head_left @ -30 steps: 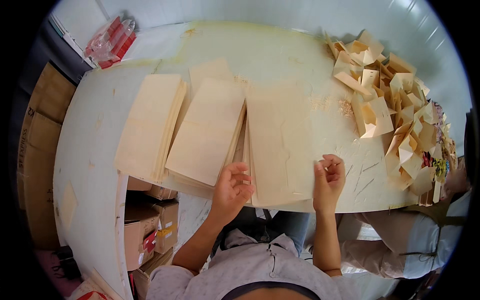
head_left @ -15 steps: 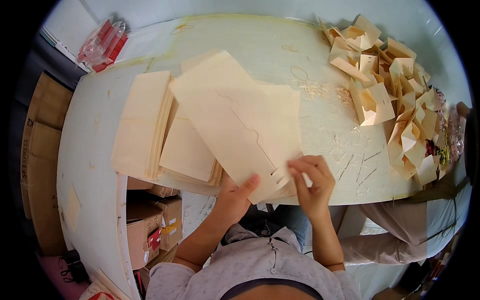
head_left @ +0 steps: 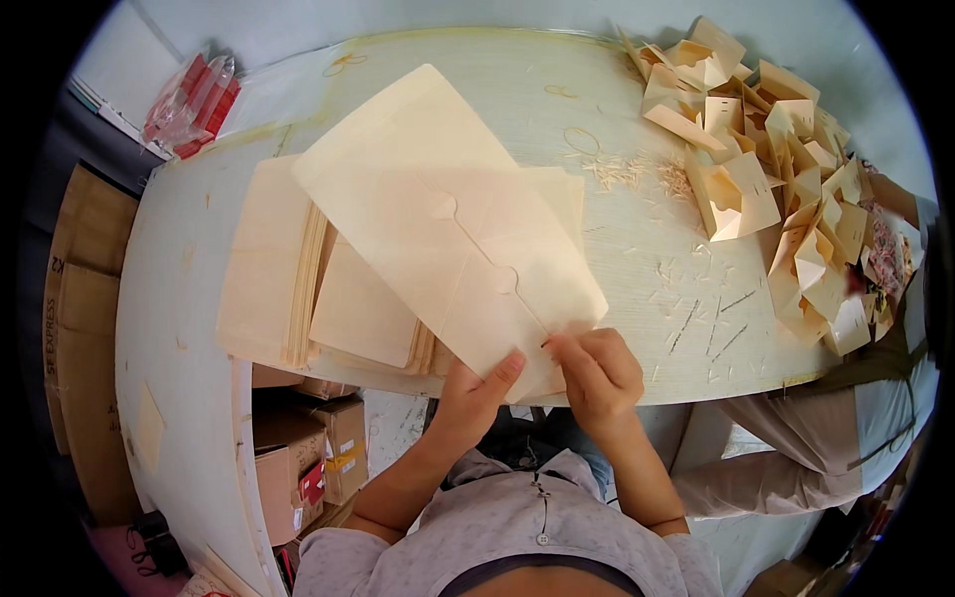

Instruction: The person folds flat paper sheets along pre-scored lines to form small paper boxes. They repeatedly pick up sheets, fold the sides and bottom, and place the finished boxes on a pile on the table.

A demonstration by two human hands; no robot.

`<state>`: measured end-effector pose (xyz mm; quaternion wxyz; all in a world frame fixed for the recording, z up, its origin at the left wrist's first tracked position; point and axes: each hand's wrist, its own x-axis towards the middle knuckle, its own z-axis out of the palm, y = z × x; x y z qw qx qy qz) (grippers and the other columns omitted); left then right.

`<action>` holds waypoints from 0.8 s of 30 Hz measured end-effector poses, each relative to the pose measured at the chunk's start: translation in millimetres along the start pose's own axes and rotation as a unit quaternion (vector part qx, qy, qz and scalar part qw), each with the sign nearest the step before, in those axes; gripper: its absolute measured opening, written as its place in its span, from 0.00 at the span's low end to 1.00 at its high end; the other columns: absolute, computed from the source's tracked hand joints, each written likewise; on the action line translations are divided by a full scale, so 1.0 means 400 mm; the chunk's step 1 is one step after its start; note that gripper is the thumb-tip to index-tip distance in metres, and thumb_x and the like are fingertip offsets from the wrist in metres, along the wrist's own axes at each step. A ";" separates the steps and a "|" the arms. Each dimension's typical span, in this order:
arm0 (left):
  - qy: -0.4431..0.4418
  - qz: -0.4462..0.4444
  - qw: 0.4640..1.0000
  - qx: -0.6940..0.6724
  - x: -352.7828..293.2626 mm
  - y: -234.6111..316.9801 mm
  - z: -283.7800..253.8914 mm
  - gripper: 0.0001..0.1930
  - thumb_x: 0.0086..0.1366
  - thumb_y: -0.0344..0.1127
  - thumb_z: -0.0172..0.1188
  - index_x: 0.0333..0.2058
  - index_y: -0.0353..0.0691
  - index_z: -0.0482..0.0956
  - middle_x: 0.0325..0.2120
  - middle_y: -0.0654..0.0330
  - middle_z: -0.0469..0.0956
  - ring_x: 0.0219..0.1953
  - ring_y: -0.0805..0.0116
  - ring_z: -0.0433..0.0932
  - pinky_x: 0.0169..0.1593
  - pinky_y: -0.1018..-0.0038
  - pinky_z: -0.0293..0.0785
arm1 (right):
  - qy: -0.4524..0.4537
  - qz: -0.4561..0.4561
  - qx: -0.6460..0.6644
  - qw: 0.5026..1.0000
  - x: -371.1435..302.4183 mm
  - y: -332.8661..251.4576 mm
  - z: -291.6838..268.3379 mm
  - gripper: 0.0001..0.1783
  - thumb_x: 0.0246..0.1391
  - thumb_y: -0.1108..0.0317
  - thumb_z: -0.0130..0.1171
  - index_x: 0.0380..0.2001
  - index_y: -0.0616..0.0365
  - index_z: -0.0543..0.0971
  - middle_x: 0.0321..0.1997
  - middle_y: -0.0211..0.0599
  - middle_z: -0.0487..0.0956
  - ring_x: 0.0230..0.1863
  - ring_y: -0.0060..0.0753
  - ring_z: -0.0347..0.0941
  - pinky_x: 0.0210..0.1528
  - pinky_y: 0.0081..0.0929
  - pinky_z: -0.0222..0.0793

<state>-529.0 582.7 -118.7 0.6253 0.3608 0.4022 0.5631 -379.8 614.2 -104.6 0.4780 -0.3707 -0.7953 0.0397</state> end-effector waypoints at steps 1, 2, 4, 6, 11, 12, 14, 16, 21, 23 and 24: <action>0.013 0.009 1.000 0.012 0.003 -0.009 -0.002 0.13 0.63 0.33 0.51 0.43 0.31 0.71 0.37 0.64 0.73 0.39 0.78 0.69 0.43 0.80 0.66 | -0.015 -0.041 0.018 0.999 0.000 -0.003 -0.004 0.12 0.34 0.83 0.61 0.29 0.66 0.77 0.23 0.37 0.72 0.22 0.33 0.68 0.21 0.23 0.64; 0.026 0.018 0.999 0.025 0.005 -0.013 -0.002 0.13 0.63 0.33 0.51 0.43 0.30 0.71 0.37 0.64 0.73 0.39 0.78 0.69 0.42 0.80 0.66 | -0.031 -0.082 0.036 0.996 0.000 -0.010 -0.010 0.13 0.33 0.83 0.60 0.29 0.67 0.77 0.24 0.37 0.72 0.22 0.33 0.68 0.22 0.23 0.64; 0.039 0.004 0.999 0.016 0.006 -0.011 0.000 0.13 0.63 0.33 0.51 0.42 0.30 0.71 0.37 0.63 0.73 0.39 0.77 0.69 0.43 0.79 0.66 | -0.014 -0.104 -0.001 0.994 0.004 -0.011 -0.026 0.13 0.33 0.82 0.60 0.29 0.67 0.76 0.26 0.38 0.73 0.22 0.34 0.67 0.22 0.24 0.64; 0.027 -0.018 0.998 0.044 0.001 -0.001 0.002 0.13 0.63 0.34 0.52 0.42 0.30 0.71 0.38 0.62 0.73 0.39 0.76 0.69 0.43 0.79 0.66 | 0.051 -0.065 -0.112 0.990 0.006 0.010 -0.066 0.12 0.36 0.82 0.59 0.30 0.67 0.76 0.26 0.39 0.73 0.21 0.35 0.67 0.23 0.27 0.65; -0.114 -0.037 0.976 0.183 -0.031 -0.011 0.019 0.15 0.60 0.35 0.55 0.42 0.29 0.71 0.38 0.58 0.74 0.41 0.71 0.70 0.44 0.75 0.66 | 0.108 0.238 -0.025 0.965 0.099 0.084 -0.115 0.20 0.45 0.79 0.56 0.45 0.64 0.71 0.36 0.45 0.76 0.38 0.35 0.73 0.34 0.24 0.68; -0.154 -0.026 0.970 0.187 -0.033 -0.030 0.026 0.16 0.60 0.35 0.55 0.44 0.31 0.70 0.40 0.58 0.73 0.43 0.70 0.69 0.47 0.74 0.65 | 0.121 0.286 0.060 0.949 0.107 0.082 -0.110 0.21 0.46 0.78 0.57 0.47 0.64 0.71 0.36 0.45 0.76 0.38 0.30 0.72 0.34 0.22 0.68; -0.233 -0.011 0.952 0.197 -0.041 -0.061 0.039 0.19 0.58 0.34 0.57 0.47 0.33 0.68 0.44 0.57 0.70 0.47 0.67 0.68 0.51 0.72 0.63 | 0.137 0.388 0.311 0.857 0.113 0.030 -0.093 0.24 0.46 0.76 0.59 0.49 0.63 0.69 0.34 0.42 0.76 0.35 0.20 0.71 0.30 0.16 0.66; -0.185 0.072 0.959 0.203 -0.040 -0.050 0.037 0.20 0.58 0.35 0.57 0.48 0.34 0.67 0.46 0.56 0.69 0.51 0.64 0.66 0.54 0.69 0.61 | 0.045 0.387 0.185 0.902 0.090 0.040 -0.115 0.25 0.45 0.74 0.61 0.49 0.62 0.70 0.31 0.40 0.76 0.29 0.14 0.67 0.26 0.13 0.63; -0.101 -0.025 0.957 -0.269 0.019 0.066 -0.019 0.28 0.61 0.30 0.51 0.56 0.28 0.52 0.52 0.50 0.64 0.54 0.62 0.66 0.53 0.71 0.66 | -0.111 0.291 0.080 0.947 0.046 0.043 -0.150 0.26 0.40 0.71 0.66 0.46 0.58 0.73 0.27 0.34 0.76 0.17 0.16 0.59 0.19 0.13 0.57; -0.065 -0.085 0.957 -0.268 0.019 0.076 -0.016 0.25 0.62 0.30 0.50 0.56 0.27 0.54 0.50 0.50 0.66 0.52 0.63 0.67 0.53 0.71 0.67 | -0.125 0.260 0.024 0.957 0.062 0.018 -0.137 0.26 0.35 0.71 0.67 0.43 0.57 0.75 0.38 0.37 0.75 0.27 0.30 0.66 0.30 0.23 0.63; -0.049 -0.115 0.955 -0.268 0.018 0.076 -0.014 0.24 0.63 0.30 0.49 0.55 0.27 0.54 0.50 0.49 0.66 0.52 0.63 0.68 0.53 0.70 0.67 | -0.105 0.201 -0.026 0.973 0.063 0.017 -0.124 0.25 0.34 0.71 0.67 0.42 0.56 0.76 0.40 0.37 0.74 0.32 0.34 0.66 0.34 0.26 0.62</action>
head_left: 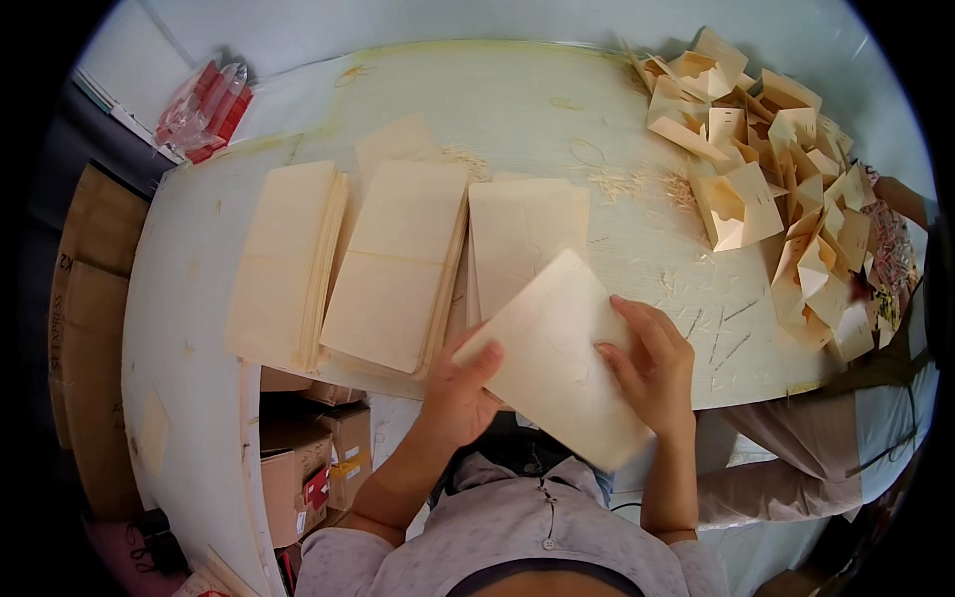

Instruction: The person folds flat paper sheets along pre-scored lines to form small paper boxes. They repeatedly pick up sheets, fold the sides and bottom, and place the finished boxes on a pile on the table.

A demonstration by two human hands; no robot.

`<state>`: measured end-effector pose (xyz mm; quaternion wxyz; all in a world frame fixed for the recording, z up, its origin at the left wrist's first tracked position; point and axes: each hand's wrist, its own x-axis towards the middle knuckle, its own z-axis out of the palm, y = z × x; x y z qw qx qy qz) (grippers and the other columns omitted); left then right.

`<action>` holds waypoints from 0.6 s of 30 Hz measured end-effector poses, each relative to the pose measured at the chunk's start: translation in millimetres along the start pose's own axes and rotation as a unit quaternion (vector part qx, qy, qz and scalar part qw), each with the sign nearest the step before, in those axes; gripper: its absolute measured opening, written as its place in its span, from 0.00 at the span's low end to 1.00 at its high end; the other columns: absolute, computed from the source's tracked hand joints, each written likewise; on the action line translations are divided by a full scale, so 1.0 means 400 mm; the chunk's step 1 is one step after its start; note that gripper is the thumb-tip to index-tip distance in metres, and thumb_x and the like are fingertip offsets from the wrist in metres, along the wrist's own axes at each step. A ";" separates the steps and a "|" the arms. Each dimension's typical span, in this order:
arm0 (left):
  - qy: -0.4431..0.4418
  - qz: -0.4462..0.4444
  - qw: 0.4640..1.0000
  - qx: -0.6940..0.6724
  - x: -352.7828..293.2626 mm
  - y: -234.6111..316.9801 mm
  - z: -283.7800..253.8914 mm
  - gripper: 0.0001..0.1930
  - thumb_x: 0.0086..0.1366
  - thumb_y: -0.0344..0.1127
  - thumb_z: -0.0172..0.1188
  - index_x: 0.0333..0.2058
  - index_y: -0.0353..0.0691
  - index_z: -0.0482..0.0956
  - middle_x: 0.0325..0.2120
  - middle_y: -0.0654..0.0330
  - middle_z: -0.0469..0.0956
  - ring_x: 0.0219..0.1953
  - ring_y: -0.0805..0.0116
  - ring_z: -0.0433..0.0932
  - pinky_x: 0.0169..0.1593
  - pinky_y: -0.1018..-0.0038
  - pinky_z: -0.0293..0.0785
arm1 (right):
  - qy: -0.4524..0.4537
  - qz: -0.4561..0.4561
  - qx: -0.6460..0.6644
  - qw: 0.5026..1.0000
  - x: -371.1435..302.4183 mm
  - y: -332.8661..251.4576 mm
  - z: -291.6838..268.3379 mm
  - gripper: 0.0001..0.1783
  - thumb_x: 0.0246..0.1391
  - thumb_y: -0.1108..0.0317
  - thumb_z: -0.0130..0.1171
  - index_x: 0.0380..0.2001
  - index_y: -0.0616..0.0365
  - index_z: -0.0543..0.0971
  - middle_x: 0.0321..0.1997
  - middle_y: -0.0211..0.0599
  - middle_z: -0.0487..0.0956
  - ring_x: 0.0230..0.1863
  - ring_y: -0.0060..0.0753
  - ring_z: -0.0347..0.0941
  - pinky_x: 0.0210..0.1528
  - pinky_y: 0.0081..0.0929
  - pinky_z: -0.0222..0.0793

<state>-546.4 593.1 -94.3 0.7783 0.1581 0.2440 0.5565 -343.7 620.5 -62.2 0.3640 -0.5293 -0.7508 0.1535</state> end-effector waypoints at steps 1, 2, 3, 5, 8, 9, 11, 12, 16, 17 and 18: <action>0.007 0.008 1.000 -0.006 -0.002 -0.013 0.000 0.23 0.63 0.30 0.49 0.54 0.27 0.56 0.49 0.50 0.67 0.51 0.64 0.69 0.52 0.71 0.67 | 0.033 -0.055 -0.050 0.997 0.003 -0.003 0.013 0.25 0.33 0.71 0.67 0.41 0.56 0.76 0.43 0.38 0.73 0.37 0.38 0.66 0.39 0.30 0.61; 0.014 0.015 1.000 -0.011 -0.005 -0.034 0.000 0.21 0.64 0.30 0.49 0.53 0.28 0.58 0.48 0.50 0.68 0.50 0.65 0.70 0.52 0.71 0.68 | 0.066 -0.109 -0.099 0.987 0.005 -0.009 0.025 0.25 0.31 0.70 0.66 0.40 0.56 0.77 0.46 0.38 0.72 0.42 0.43 0.66 0.43 0.33 0.61; 0.021 0.020 0.999 -0.019 -0.005 -0.051 0.002 0.20 0.64 0.30 0.48 0.52 0.28 0.59 0.47 0.51 0.69 0.49 0.65 0.70 0.51 0.72 0.68 | 0.070 -0.134 -0.081 0.985 0.001 -0.019 0.035 0.24 0.31 0.70 0.67 0.39 0.56 0.77 0.46 0.38 0.73 0.41 0.42 0.66 0.44 0.33 0.61; 0.016 0.029 0.999 -0.027 -0.005 -0.062 0.006 0.17 0.64 0.31 0.48 0.49 0.29 0.61 0.45 0.51 0.70 0.48 0.65 0.71 0.51 0.72 0.69 | 0.079 -0.182 -0.044 0.979 -0.007 -0.043 0.059 0.24 0.30 0.68 0.67 0.38 0.58 0.78 0.44 0.38 0.73 0.41 0.42 0.66 0.44 0.33 0.61; 0.000 0.044 0.999 -0.020 -0.007 -0.068 0.012 0.12 0.64 0.31 0.48 0.43 0.31 0.63 0.42 0.53 0.70 0.46 0.67 0.72 0.49 0.72 0.69 | 0.081 -0.165 0.033 0.982 -0.006 -0.045 0.094 0.25 0.27 0.71 0.68 0.37 0.61 0.78 0.43 0.38 0.73 0.39 0.39 0.67 0.40 0.30 0.64; -0.005 0.052 0.999 -0.014 -0.008 -0.067 0.012 0.10 0.64 0.31 0.48 0.41 0.32 0.64 0.41 0.54 0.71 0.45 0.68 0.72 0.49 0.72 0.70 | 0.084 -0.155 0.059 0.983 -0.006 -0.043 0.102 0.25 0.27 0.71 0.69 0.37 0.61 0.78 0.42 0.38 0.73 0.39 0.38 0.68 0.39 0.29 0.65; -0.004 0.059 0.998 -0.017 -0.006 -0.068 0.015 0.09 0.64 0.31 0.48 0.41 0.34 0.63 0.40 0.55 0.71 0.44 0.68 0.72 0.49 0.73 0.70 | 0.089 -0.151 0.074 0.982 -0.004 -0.044 0.107 0.26 0.26 0.72 0.69 0.37 0.61 0.78 0.41 0.38 0.73 0.38 0.38 0.68 0.37 0.28 0.66; -0.002 0.061 0.998 -0.019 -0.008 -0.069 0.015 0.08 0.64 0.31 0.48 0.40 0.34 0.63 0.40 0.55 0.71 0.44 0.69 0.72 0.49 0.73 0.70 | 0.091 -0.147 0.081 0.982 -0.006 -0.044 0.109 0.26 0.26 0.73 0.69 0.37 0.61 0.78 0.41 0.38 0.73 0.38 0.38 0.69 0.36 0.28 0.66; -0.014 0.067 0.998 -0.007 -0.011 -0.074 0.008 0.09 0.64 0.30 0.48 0.41 0.34 0.64 0.41 0.54 0.71 0.45 0.68 0.72 0.49 0.71 0.70 | 0.090 -0.142 0.099 0.981 -0.009 -0.041 0.111 0.26 0.26 0.73 0.69 0.37 0.61 0.78 0.40 0.37 0.73 0.39 0.39 0.69 0.37 0.28 0.66; -0.022 0.068 0.997 -0.002 -0.012 -0.075 0.005 0.09 0.64 0.30 0.48 0.42 0.35 0.64 0.41 0.54 0.71 0.45 0.68 0.72 0.49 0.71 0.70 | 0.088 -0.135 0.108 0.981 -0.012 -0.042 0.111 0.25 0.26 0.73 0.69 0.37 0.60 0.78 0.40 0.37 0.74 0.39 0.38 0.69 0.37 0.28 0.66; -0.031 0.071 0.997 0.003 -0.013 -0.075 0.004 0.09 0.64 0.29 0.48 0.42 0.35 0.64 0.41 0.54 0.71 0.46 0.67 0.72 0.49 0.71 0.70 | 0.086 -0.129 0.117 0.981 -0.015 -0.043 0.111 0.25 0.26 0.73 0.69 0.37 0.60 0.78 0.40 0.37 0.74 0.38 0.38 0.69 0.37 0.28 0.66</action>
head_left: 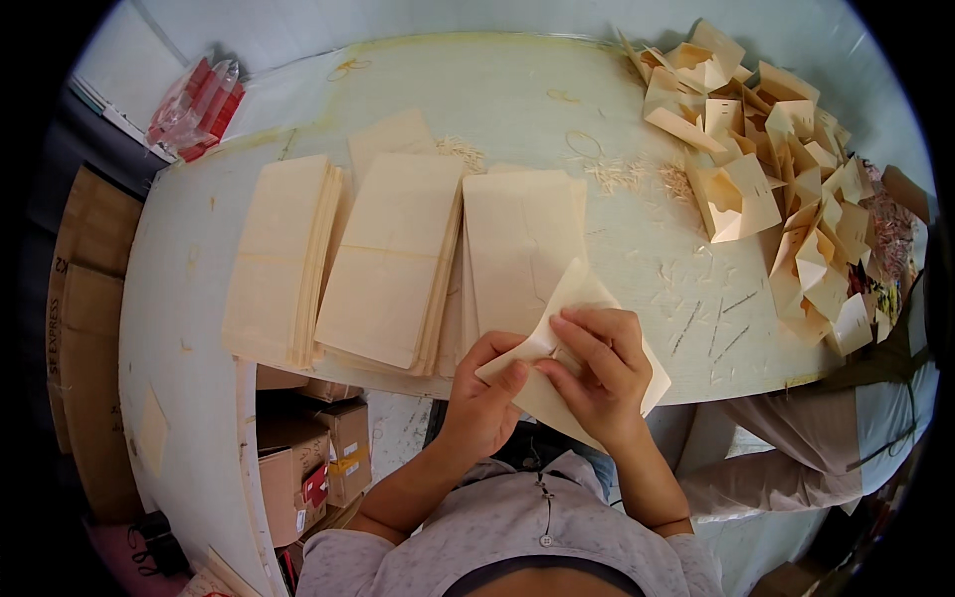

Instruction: The person folds flat paper sheets along pre-scored lines to form small paper boxes. They repeatedly pick up sheets, fold the sides and bottom, and place the finished boxes on a pile on the table.

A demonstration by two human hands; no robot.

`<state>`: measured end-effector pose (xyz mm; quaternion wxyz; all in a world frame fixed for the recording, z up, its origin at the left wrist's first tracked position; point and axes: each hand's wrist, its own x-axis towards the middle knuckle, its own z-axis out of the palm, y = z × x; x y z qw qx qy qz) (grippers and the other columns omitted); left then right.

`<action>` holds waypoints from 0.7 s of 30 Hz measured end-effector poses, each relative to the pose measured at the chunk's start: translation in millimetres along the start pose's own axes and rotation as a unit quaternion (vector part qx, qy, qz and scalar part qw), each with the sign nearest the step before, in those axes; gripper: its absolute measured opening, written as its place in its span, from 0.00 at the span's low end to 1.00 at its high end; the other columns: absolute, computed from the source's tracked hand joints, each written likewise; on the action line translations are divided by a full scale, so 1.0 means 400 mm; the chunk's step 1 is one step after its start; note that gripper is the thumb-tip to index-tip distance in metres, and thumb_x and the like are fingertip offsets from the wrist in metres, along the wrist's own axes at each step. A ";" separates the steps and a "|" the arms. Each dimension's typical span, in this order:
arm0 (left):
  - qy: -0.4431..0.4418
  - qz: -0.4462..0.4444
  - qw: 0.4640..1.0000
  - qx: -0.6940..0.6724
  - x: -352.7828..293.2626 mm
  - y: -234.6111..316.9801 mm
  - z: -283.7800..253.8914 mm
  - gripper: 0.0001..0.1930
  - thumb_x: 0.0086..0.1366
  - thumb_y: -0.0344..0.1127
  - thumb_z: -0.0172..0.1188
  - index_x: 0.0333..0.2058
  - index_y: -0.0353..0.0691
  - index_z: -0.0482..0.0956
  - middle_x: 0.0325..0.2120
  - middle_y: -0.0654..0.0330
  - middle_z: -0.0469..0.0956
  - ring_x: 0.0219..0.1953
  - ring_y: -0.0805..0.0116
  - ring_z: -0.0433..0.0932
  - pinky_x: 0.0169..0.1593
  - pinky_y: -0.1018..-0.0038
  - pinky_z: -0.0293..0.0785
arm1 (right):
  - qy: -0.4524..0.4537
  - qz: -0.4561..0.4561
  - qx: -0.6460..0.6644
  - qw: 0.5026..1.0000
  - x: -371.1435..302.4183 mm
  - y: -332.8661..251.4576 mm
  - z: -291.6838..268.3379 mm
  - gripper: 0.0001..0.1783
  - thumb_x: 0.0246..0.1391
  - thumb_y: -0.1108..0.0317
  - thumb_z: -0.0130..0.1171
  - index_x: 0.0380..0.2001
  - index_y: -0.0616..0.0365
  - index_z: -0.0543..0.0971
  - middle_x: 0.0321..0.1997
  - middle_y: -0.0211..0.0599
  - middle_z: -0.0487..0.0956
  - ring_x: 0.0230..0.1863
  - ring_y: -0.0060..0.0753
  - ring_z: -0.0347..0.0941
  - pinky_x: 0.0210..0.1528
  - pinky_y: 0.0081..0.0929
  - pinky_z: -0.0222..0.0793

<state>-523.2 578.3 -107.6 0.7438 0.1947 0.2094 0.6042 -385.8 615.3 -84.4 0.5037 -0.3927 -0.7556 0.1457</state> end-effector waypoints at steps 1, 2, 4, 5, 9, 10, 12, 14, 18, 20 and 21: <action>-0.003 0.001 1.000 0.002 0.000 0.000 -0.001 0.09 0.64 0.29 0.48 0.42 0.34 0.64 0.41 0.54 0.71 0.46 0.67 0.72 0.50 0.71 0.70 | 0.002 -0.001 0.000 1.000 -0.001 -0.001 0.000 0.25 0.26 0.73 0.69 0.37 0.60 0.78 0.40 0.37 0.74 0.38 0.38 0.69 0.37 0.28 0.66; -0.006 0.002 1.000 0.004 0.000 0.000 -0.001 0.10 0.64 0.29 0.48 0.42 0.34 0.64 0.41 0.54 0.71 0.46 0.67 0.72 0.50 0.71 0.70 | 0.005 -0.002 -0.001 1.000 -0.003 -0.002 -0.001 0.25 0.26 0.73 0.69 0.36 0.60 0.78 0.40 0.37 0.74 0.38 0.38 0.69 0.37 0.27 0.66; -0.007 0.001 1.000 0.006 -0.001 -0.001 -0.002 0.10 0.64 0.29 0.48 0.43 0.34 0.64 0.41 0.54 0.70 0.46 0.67 0.71 0.50 0.72 0.70 | 0.007 -0.003 -0.004 1.000 -0.003 -0.004 0.000 0.24 0.26 0.74 0.69 0.36 0.60 0.78 0.40 0.37 0.73 0.38 0.37 0.68 0.36 0.27 0.66; -0.006 -0.001 1.000 0.007 -0.002 -0.003 -0.003 0.11 0.64 0.29 0.48 0.43 0.35 0.63 0.42 0.54 0.70 0.46 0.68 0.71 0.50 0.72 0.70 | 0.008 -0.003 -0.008 1.000 -0.002 -0.004 0.000 0.24 0.27 0.74 0.69 0.36 0.60 0.78 0.40 0.37 0.73 0.37 0.36 0.68 0.35 0.26 0.66; 0.014 0.002 1.000 0.017 -0.010 -0.004 0.011 0.13 0.64 0.29 0.48 0.45 0.35 0.61 0.43 0.54 0.69 0.48 0.68 0.70 0.50 0.73 0.70 | 0.030 -0.001 0.001 1.000 -0.006 -0.009 0.007 0.24 0.28 0.75 0.69 0.36 0.60 0.78 0.40 0.37 0.73 0.37 0.34 0.67 0.32 0.23 0.66; 0.013 -0.004 1.000 0.011 -0.011 -0.003 0.012 0.13 0.64 0.29 0.48 0.46 0.35 0.61 0.44 0.54 0.69 0.48 0.68 0.70 0.51 0.73 0.69 | 0.032 -0.001 -0.002 0.999 -0.007 -0.009 0.008 0.23 0.28 0.75 0.69 0.36 0.60 0.78 0.40 0.38 0.73 0.37 0.34 0.67 0.31 0.23 0.66; 0.013 -0.017 1.000 -0.001 -0.008 0.002 0.015 0.14 0.64 0.29 0.48 0.47 0.35 0.60 0.44 0.54 0.68 0.49 0.68 0.69 0.51 0.73 0.69 | 0.036 -0.002 -0.008 0.999 -0.009 -0.005 0.010 0.23 0.28 0.76 0.69 0.36 0.60 0.78 0.40 0.38 0.73 0.37 0.34 0.67 0.30 0.22 0.66; 0.015 -0.027 0.999 -0.014 -0.004 0.005 0.019 0.15 0.64 0.30 0.48 0.47 0.35 0.59 0.44 0.53 0.68 0.49 0.68 0.69 0.52 0.73 0.68 | 0.038 0.002 -0.008 0.999 -0.009 -0.006 0.012 0.23 0.28 0.76 0.69 0.35 0.60 0.78 0.40 0.39 0.72 0.37 0.34 0.67 0.30 0.22 0.66; 0.016 -0.046 0.999 -0.021 -0.003 0.006 0.021 0.16 0.64 0.31 0.48 0.48 0.34 0.59 0.45 0.53 0.67 0.50 0.67 0.69 0.53 0.72 0.67 | 0.037 0.006 -0.009 0.999 -0.015 -0.002 0.012 0.22 0.28 0.76 0.69 0.35 0.60 0.78 0.40 0.39 0.72 0.38 0.35 0.67 0.31 0.23 0.66; 0.005 -0.051 0.998 -0.024 -0.001 0.005 0.019 0.16 0.64 0.31 0.48 0.48 0.34 0.58 0.45 0.53 0.67 0.50 0.67 0.69 0.53 0.72 0.67 | 0.037 0.008 -0.006 0.999 -0.016 -0.003 0.011 0.22 0.28 0.76 0.69 0.35 0.60 0.78 0.40 0.39 0.72 0.38 0.35 0.67 0.32 0.23 0.66; 0.000 -0.053 0.998 -0.025 0.000 0.005 0.019 0.16 0.64 0.32 0.48 0.48 0.34 0.58 0.45 0.52 0.67 0.50 0.67 0.69 0.53 0.72 0.67 | 0.037 0.009 -0.003 0.999 -0.015 -0.004 0.010 0.22 0.28 0.76 0.69 0.35 0.60 0.78 0.40 0.39 0.72 0.38 0.35 0.67 0.32 0.23 0.66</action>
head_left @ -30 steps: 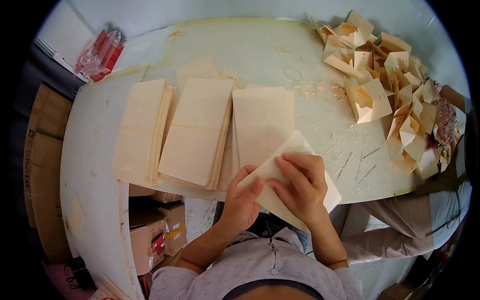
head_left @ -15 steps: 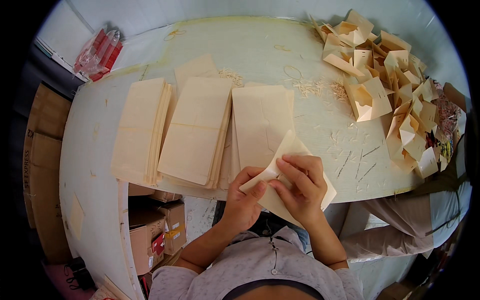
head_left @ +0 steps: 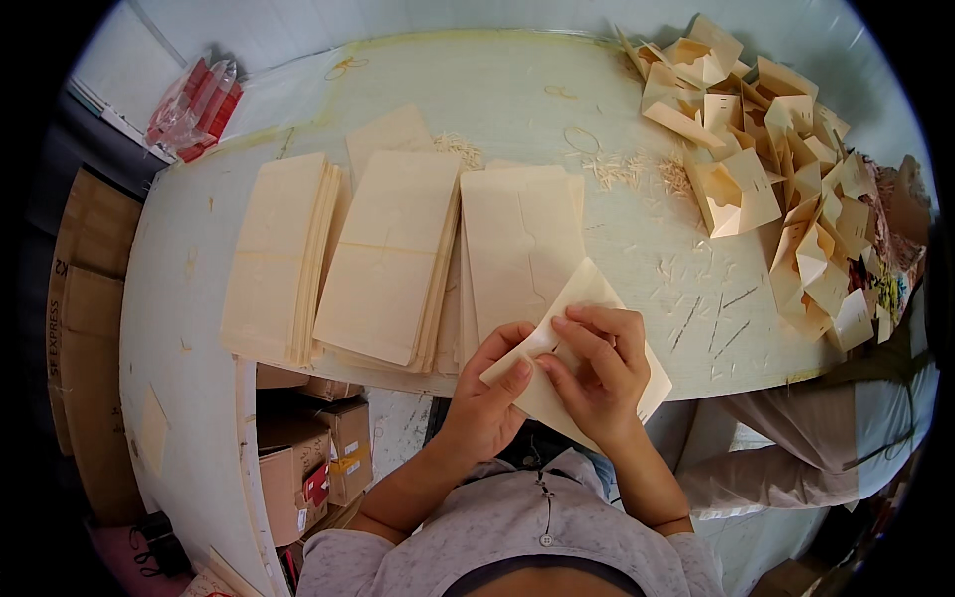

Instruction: The person folds flat paper sheets along pre-scored lines to form small paper boxes. They repeatedly pick up sheets, fold the sides and bottom, and place the finished boxes on a pile on the table.

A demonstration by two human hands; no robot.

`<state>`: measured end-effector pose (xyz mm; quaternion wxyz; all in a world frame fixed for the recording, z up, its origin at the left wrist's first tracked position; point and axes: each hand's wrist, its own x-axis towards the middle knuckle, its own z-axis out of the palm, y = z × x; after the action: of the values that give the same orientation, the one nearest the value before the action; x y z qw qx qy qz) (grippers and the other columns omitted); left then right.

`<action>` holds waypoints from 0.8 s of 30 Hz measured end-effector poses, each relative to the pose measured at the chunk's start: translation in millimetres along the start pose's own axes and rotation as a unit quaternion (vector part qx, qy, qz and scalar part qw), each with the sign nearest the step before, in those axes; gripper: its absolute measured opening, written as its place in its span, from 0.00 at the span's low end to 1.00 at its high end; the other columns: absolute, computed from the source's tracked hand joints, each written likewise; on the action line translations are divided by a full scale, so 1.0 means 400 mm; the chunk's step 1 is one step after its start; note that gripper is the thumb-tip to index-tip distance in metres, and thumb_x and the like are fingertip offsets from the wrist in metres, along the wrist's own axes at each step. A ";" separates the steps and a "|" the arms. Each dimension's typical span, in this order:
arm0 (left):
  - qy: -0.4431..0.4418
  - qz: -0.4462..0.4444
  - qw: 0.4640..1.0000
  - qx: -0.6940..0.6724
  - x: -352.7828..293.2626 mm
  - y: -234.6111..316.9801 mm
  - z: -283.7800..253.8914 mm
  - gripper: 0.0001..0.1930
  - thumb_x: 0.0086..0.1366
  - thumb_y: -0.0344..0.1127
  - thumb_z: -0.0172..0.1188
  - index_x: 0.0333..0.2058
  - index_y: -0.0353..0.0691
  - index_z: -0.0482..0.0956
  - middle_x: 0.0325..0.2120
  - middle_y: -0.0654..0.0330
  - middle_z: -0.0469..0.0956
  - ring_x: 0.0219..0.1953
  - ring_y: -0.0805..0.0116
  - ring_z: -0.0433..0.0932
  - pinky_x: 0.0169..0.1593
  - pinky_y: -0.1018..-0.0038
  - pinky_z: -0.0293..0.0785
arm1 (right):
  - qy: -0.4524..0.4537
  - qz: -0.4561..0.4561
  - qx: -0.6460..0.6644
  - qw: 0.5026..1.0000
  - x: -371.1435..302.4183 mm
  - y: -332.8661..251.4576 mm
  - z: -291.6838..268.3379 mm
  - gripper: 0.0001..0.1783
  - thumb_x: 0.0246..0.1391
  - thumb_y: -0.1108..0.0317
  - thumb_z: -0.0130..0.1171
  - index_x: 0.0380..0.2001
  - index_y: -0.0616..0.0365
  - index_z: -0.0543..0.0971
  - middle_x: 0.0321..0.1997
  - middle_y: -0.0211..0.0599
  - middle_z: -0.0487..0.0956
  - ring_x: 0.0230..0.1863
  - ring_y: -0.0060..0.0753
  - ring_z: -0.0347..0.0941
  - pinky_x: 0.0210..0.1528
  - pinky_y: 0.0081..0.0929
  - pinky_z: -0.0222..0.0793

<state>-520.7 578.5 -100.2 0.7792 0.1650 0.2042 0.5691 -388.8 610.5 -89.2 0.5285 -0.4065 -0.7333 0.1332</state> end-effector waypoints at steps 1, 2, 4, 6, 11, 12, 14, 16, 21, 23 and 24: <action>-0.004 -0.003 1.000 -0.001 0.001 0.001 -0.001 0.16 0.64 0.32 0.48 0.48 0.34 0.58 0.45 0.53 0.67 0.50 0.67 0.69 0.52 0.72 0.67 | -0.002 0.001 -0.001 1.000 0.000 0.000 -0.001 0.22 0.28 0.77 0.69 0.35 0.60 0.78 0.40 0.39 0.72 0.38 0.35 0.67 0.32 0.23 0.66; -0.007 -0.007 1.000 -0.002 0.001 0.002 -0.002 0.16 0.64 0.32 0.48 0.48 0.34 0.58 0.45 0.53 0.67 0.50 0.67 0.69 0.52 0.72 0.67 | -0.004 0.001 -0.002 1.000 0.001 -0.001 -0.002 0.22 0.28 0.77 0.69 0.35 0.60 0.78 0.40 0.39 0.72 0.39 0.35 0.67 0.32 0.23 0.66; -0.019 -0.008 1.000 -0.001 0.002 0.003 -0.006 0.16 0.64 0.32 0.48 0.48 0.34 0.58 0.45 0.53 0.67 0.49 0.67 0.69 0.52 0.72 0.67 | -0.006 0.000 -0.005 1.000 0.003 -0.003 -0.004 0.22 0.28 0.77 0.69 0.34 0.60 0.78 0.40 0.39 0.72 0.39 0.36 0.67 0.32 0.23 0.66; -0.034 -0.004 0.999 0.001 0.003 0.003 -0.011 0.16 0.64 0.32 0.48 0.47 0.34 0.59 0.45 0.53 0.67 0.49 0.67 0.69 0.53 0.71 0.68 | -0.008 -0.001 -0.008 1.000 0.005 -0.007 -0.008 0.21 0.28 0.76 0.69 0.34 0.60 0.78 0.40 0.39 0.72 0.39 0.36 0.67 0.33 0.23 0.67; -0.031 0.046 0.998 0.042 -0.003 -0.015 -0.011 0.18 0.62 0.31 0.50 0.49 0.37 0.57 0.44 0.59 0.65 0.48 0.73 0.66 0.50 0.75 0.65 | -0.006 0.019 0.006 1.000 0.000 -0.011 -0.005 0.21 0.29 0.75 0.69 0.34 0.59 0.78 0.40 0.40 0.72 0.39 0.36 0.67 0.33 0.24 0.67; -0.032 0.069 0.995 0.058 -0.005 -0.027 -0.012 0.19 0.62 0.31 0.51 0.50 0.38 0.57 0.44 0.61 0.65 0.47 0.76 0.65 0.49 0.77 0.65 | -0.007 0.024 0.005 1.000 -0.001 -0.012 -0.004 0.21 0.29 0.75 0.69 0.34 0.59 0.78 0.40 0.40 0.72 0.39 0.36 0.67 0.33 0.24 0.67; -0.018 0.125 0.982 0.137 -0.013 -0.060 -0.028 0.21 0.61 0.30 0.52 0.50 0.38 0.56 0.44 0.62 0.62 0.47 0.76 0.63 0.49 0.77 0.63 | 0.001 0.030 0.014 0.999 -0.003 -0.015 0.003 0.21 0.29 0.75 0.69 0.34 0.59 0.78 0.40 0.39 0.72 0.39 0.36 0.67 0.34 0.24 0.66; -0.011 0.173 0.965 0.196 -0.015 -0.086 -0.039 0.22 0.60 0.30 0.53 0.50 0.38 0.55 0.45 0.61 0.59 0.46 0.76 0.62 0.49 0.78 0.62 | 0.004 0.034 0.013 0.999 -0.006 -0.014 0.007 0.21 0.30 0.74 0.69 0.34 0.59 0.78 0.40 0.39 0.72 0.39 0.36 0.67 0.36 0.25 0.66; 0.011 0.212 0.929 0.304 -0.014 -0.113 -0.057 0.21 0.61 0.30 0.50 0.50 0.35 0.54 0.46 0.60 0.57 0.44 0.75 0.62 0.48 0.79 0.61 | -0.001 0.063 0.023 0.998 -0.017 -0.003 0.015 0.19 0.31 0.73 0.69 0.33 0.59 0.77 0.40 0.38 0.73 0.39 0.35 0.67 0.39 0.25 0.64; 0.023 0.200 0.932 0.303 -0.012 -0.116 -0.062 0.19 0.63 0.31 0.48 0.50 0.34 0.54 0.45 0.60 0.58 0.44 0.76 0.61 0.48 0.79 0.61 | 0.001 0.058 0.025 0.998 -0.017 0.002 0.016 0.19 0.31 0.73 0.69 0.33 0.60 0.77 0.40 0.38 0.74 0.39 0.36 0.67 0.39 0.25 0.64; 0.029 0.194 0.933 0.302 -0.012 -0.118 -0.063 0.19 0.63 0.32 0.47 0.50 0.33 0.54 0.45 0.60 0.58 0.44 0.76 0.61 0.47 0.79 0.61 | 0.002 0.056 0.026 0.998 -0.017 0.003 0.016 0.19 0.31 0.73 0.68 0.33 0.60 0.77 0.40 0.39 0.74 0.40 0.36 0.67 0.38 0.25 0.64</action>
<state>-496.3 560.4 -144.3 0.5605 0.4127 0.3533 0.6251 -393.2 607.9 -97.2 0.5321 -0.4336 -0.7044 0.1807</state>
